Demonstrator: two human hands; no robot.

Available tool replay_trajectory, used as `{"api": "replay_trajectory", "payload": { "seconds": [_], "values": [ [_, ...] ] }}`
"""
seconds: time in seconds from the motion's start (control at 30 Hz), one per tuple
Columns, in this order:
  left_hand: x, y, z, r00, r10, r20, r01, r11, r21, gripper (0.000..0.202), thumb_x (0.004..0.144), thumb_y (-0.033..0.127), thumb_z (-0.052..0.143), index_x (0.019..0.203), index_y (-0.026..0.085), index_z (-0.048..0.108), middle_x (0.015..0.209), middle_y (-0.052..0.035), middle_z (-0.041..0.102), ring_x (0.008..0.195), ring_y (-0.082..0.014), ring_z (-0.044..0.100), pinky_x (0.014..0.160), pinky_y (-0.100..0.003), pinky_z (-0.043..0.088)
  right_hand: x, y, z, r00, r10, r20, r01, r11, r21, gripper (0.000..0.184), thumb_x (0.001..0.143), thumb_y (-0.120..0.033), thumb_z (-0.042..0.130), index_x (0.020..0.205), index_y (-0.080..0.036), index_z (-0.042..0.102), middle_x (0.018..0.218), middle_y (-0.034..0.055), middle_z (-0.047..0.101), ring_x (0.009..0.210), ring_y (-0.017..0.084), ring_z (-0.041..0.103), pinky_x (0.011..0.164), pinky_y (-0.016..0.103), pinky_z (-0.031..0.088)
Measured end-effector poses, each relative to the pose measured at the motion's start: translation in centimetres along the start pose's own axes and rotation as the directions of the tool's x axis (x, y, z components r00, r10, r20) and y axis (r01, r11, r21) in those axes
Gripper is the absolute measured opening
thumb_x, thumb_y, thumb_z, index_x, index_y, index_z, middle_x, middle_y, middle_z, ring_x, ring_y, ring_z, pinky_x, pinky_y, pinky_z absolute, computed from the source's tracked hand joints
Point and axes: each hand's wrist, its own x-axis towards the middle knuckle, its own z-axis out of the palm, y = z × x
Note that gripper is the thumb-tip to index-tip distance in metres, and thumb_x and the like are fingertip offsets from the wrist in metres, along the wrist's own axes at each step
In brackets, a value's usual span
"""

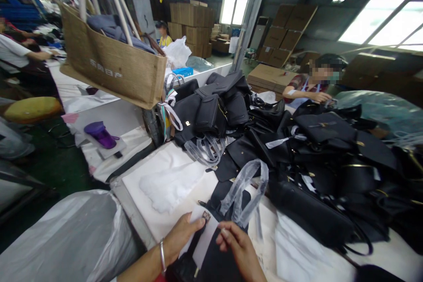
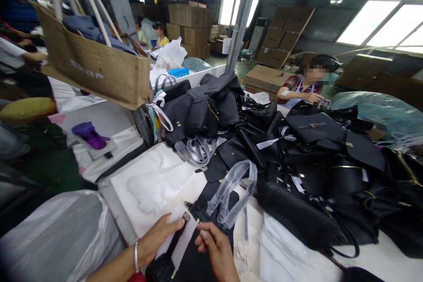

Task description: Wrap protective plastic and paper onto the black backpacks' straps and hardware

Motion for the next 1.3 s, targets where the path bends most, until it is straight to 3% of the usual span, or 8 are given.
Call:
{"api": "replay_trajectory", "payload": {
  "seconds": [0.07, 0.27, 0.53, 0.77, 0.87, 0.97, 1.13, 1.3],
  "values": [
    [0.2, -0.2, 0.0, 1.000, 0.006, 0.012, -0.006, 1.000, 0.015, 0.036, 0.079, 0.045, 0.064, 0.096, 0.012, 0.068, 0.080, -0.0064, 0.069, 0.074, -0.0191, 0.061, 0.069, -0.029, 0.046, 0.8, 0.3, -0.2, 0.998, 0.005, -0.070, 0.001, 0.997, 0.080, 0.032, 0.084, -0.045, 0.057, 0.105, -0.020, 0.064, 0.072, -0.0004, 0.062, 0.061, 0.014, 0.054, 0.057, 0.025, 0.042],
    [1.2, -1.3, -0.3, 0.998, 0.010, 0.063, -0.024, 0.975, 0.222, 0.046, 0.081, 0.056, 0.055, 0.087, 0.012, 0.067, 0.066, -0.0029, 0.063, 0.056, -0.0135, 0.054, 0.056, -0.024, 0.040, 2.5, 0.1, 2.5, 0.999, -0.003, 0.048, -0.009, 0.971, 0.240, 0.040, 0.078, -0.050, 0.063, 0.102, -0.018, 0.062, 0.065, -0.0012, 0.062, 0.056, 0.015, 0.057, 0.048, 0.022, 0.034],
    [1.4, -0.9, 0.4, 0.995, 0.049, 0.085, -0.076, 0.931, 0.358, 0.038, 0.087, 0.044, 0.047, 0.101, 0.015, 0.067, 0.075, -0.0024, 0.066, 0.066, -0.0163, 0.058, 0.061, -0.024, 0.043, 1.6, -0.3, 3.1, 0.981, -0.013, -0.191, 0.029, 0.996, 0.082, 0.028, 0.081, -0.046, 0.061, 0.085, -0.018, 0.066, 0.065, -0.0007, 0.062, 0.060, 0.016, 0.056, 0.057, 0.024, 0.041],
    [0.1, -0.7, 0.7, 0.987, 0.047, 0.157, -0.103, 0.922, 0.373, 0.035, 0.084, 0.040, 0.053, 0.106, 0.017, 0.066, 0.089, -0.0039, 0.069, 0.085, -0.0224, 0.060, 0.075, -0.029, 0.044, 1.0, -0.2, 3.2, 0.959, 0.037, -0.282, -0.039, 0.999, -0.002, 0.033, 0.080, -0.051, 0.058, 0.076, -0.019, 0.063, 0.058, -0.0025, 0.059, 0.056, 0.015, 0.053, 0.054, 0.023, 0.040],
    [-0.5, -1.6, 1.4, 0.979, 0.187, 0.079, -0.203, 0.892, 0.403, 0.044, 0.074, 0.037, 0.066, 0.114, 0.021, 0.061, 0.101, -0.0045, 0.068, 0.094, -0.0250, 0.059, 0.083, -0.031, 0.043, 0.8, 0.1, 3.4, 0.926, 0.021, -0.378, -0.065, 0.992, -0.104, 0.035, 0.079, -0.054, 0.059, 0.069, -0.020, 0.059, 0.057, -0.0041, 0.056, 0.056, 0.014, 0.051, 0.054, 0.022, 0.038],
    [-0.4, -2.7, 1.9, 0.973, 0.228, -0.029, -0.200, 0.904, 0.377, 0.039, 0.074, 0.036, 0.064, 0.110, 0.020, 0.063, 0.097, -0.0048, 0.068, 0.086, -0.0235, 0.060, 0.074, -0.029, 0.046, 0.8, 0.3, 3.9, 0.907, 0.006, -0.421, -0.081, 0.983, -0.163, 0.038, 0.080, -0.056, 0.056, 0.067, -0.020, 0.055, 0.054, -0.0047, 0.053, 0.054, 0.014, 0.050, 0.052, 0.022, 0.037],
    [0.5, -3.7, 2.0, 0.984, 0.161, -0.072, -0.146, 0.973, 0.179, 0.034, 0.074, 0.041, 0.064, 0.095, 0.013, 0.066, 0.077, -0.0036, 0.064, 0.060, -0.0145, 0.056, 0.057, -0.026, 0.045, 0.7, -0.2, 3.0, 0.979, 0.042, -0.202, -0.046, 0.999, -0.016, 0.042, 0.072, -0.062, 0.061, 0.071, -0.020, 0.058, 0.059, -0.0002, 0.062, 0.055, 0.017, 0.055, 0.051, 0.025, 0.041],
    [1.7, -5.4, 0.9, 0.984, 0.142, -0.104, -0.136, 0.989, 0.065, 0.043, 0.059, 0.050, 0.075, 0.080, 0.013, 0.071, 0.071, -0.0068, 0.064, 0.055, -0.0150, 0.056, 0.055, -0.030, 0.046, 1.7, -0.3, -0.1, 0.992, 0.124, -0.022, -0.125, 0.989, -0.083, 0.063, 0.062, -0.058, 0.072, 0.113, -0.023, 0.059, 0.075, 0.0042, 0.070, 0.063, 0.023, 0.062, 0.053, 0.029, 0.049]
  ]
}}
